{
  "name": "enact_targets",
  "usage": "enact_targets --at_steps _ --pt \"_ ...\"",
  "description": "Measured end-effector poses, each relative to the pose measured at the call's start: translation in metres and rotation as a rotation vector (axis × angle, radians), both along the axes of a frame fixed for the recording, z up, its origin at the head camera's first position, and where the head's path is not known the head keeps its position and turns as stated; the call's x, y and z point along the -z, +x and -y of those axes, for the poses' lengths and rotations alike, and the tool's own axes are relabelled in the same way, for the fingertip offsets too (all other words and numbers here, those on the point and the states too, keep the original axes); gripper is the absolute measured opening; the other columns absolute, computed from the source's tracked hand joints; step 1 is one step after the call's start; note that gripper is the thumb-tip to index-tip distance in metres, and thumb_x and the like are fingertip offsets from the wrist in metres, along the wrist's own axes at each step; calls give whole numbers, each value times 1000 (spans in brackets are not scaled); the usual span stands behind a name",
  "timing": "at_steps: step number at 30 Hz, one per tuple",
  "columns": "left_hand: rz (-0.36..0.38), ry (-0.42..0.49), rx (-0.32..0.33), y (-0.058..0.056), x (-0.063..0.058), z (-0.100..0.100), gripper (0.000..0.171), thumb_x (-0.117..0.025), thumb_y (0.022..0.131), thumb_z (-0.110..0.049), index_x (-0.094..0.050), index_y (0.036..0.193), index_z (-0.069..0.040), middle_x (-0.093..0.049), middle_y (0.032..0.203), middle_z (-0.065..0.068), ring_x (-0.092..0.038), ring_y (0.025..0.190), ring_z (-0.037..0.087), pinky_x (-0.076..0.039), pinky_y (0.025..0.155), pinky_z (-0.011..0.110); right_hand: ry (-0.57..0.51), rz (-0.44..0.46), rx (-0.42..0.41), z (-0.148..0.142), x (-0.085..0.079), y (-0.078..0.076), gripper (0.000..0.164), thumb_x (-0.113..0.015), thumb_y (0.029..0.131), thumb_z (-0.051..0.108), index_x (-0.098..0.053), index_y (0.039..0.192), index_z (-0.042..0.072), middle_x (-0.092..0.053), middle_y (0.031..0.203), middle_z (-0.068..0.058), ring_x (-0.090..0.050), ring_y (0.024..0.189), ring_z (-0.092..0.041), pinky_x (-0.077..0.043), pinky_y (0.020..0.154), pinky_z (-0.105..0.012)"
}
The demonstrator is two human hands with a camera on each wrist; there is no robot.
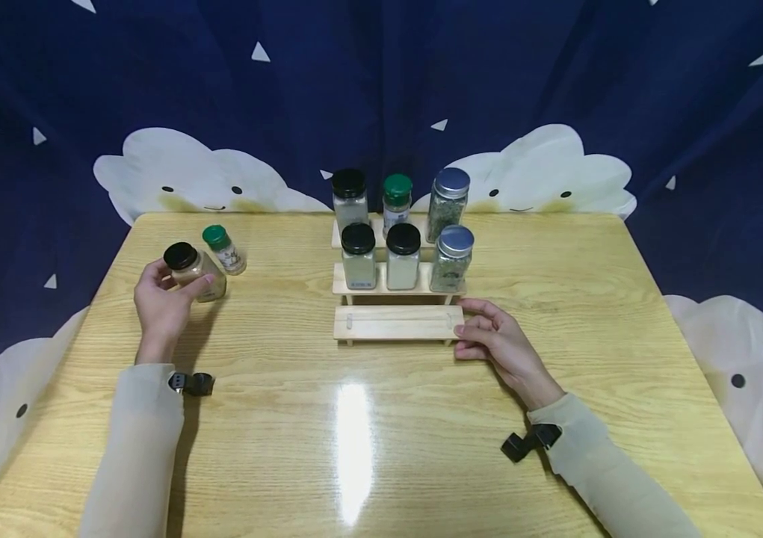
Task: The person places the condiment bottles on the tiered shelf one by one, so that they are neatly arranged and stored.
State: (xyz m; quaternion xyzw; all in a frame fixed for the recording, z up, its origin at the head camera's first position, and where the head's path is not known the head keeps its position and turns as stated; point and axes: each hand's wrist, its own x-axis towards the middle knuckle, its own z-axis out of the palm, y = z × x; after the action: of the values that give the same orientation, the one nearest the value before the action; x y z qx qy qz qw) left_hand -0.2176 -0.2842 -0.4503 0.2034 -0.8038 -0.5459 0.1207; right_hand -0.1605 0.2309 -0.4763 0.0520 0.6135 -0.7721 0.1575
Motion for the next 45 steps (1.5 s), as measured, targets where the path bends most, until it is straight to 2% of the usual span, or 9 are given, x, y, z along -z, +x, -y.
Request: enact_targets --at_steps 8,16,24,33,38,45 --pt "-44 0 15 4 -6 -3 56 -91 91 -18 -63 139 -17 -56 125 -14 -49 115 6 -45 94 25 -6 0 5 0 0 -1 55 -58 103 -16 -38 154 -12 -70 91 -6 -75 71 -17 -69 71 -31" --pt "-39 -15 33 10 -20 -15 59 -92 91 -24 -62 141 -18 -57 131 -11 -49 118 8 -43 98 26 -3 3 12 0 0 -3 55 -59 102 -16 -40 154 -11 -69 90 -7 -75 70 -17 -68 70 -30" --pt "-96 -14 67 22 -36 -34 53 -95 85 -21 -62 126 -22 -60 123 -12 -52 113 7 -45 91 25 -24 10 18 0 0 -3 57 -60 101 -18 -40 153 -11 -69 89 -7 -75 70 -17 -68 70 -30" --pt "-132 -32 155 35 -45 -56 55 -96 85 -17 -62 129 -14 -58 123 -9 -54 112 10 -54 80 20 -32 12 18 0 1 -2 56 -59 101 -19 -39 153 -11 -69 90 -9 -75 70 -18 -68 72 -31" --pt "-168 -25 189 40 -49 -67 54 -95 83 -11 -63 127 -12 -60 122 -8 -56 110 10 -53 79 20 -36 14 15 0 1 -2 58 -60 100 -19 -39 153 -12 -70 89 -8 -76 71 -18 -69 72 -31" --pt "-208 -37 233 44 -53 -81 59 -97 81 -10 -63 129 -8 -62 121 -6 -58 108 13 -52 76 19 -21 11 12 0 1 -3 57 -60 101 -18 -39 154 -11 -69 90 -8 -75 71 -17 -69 72 -31"
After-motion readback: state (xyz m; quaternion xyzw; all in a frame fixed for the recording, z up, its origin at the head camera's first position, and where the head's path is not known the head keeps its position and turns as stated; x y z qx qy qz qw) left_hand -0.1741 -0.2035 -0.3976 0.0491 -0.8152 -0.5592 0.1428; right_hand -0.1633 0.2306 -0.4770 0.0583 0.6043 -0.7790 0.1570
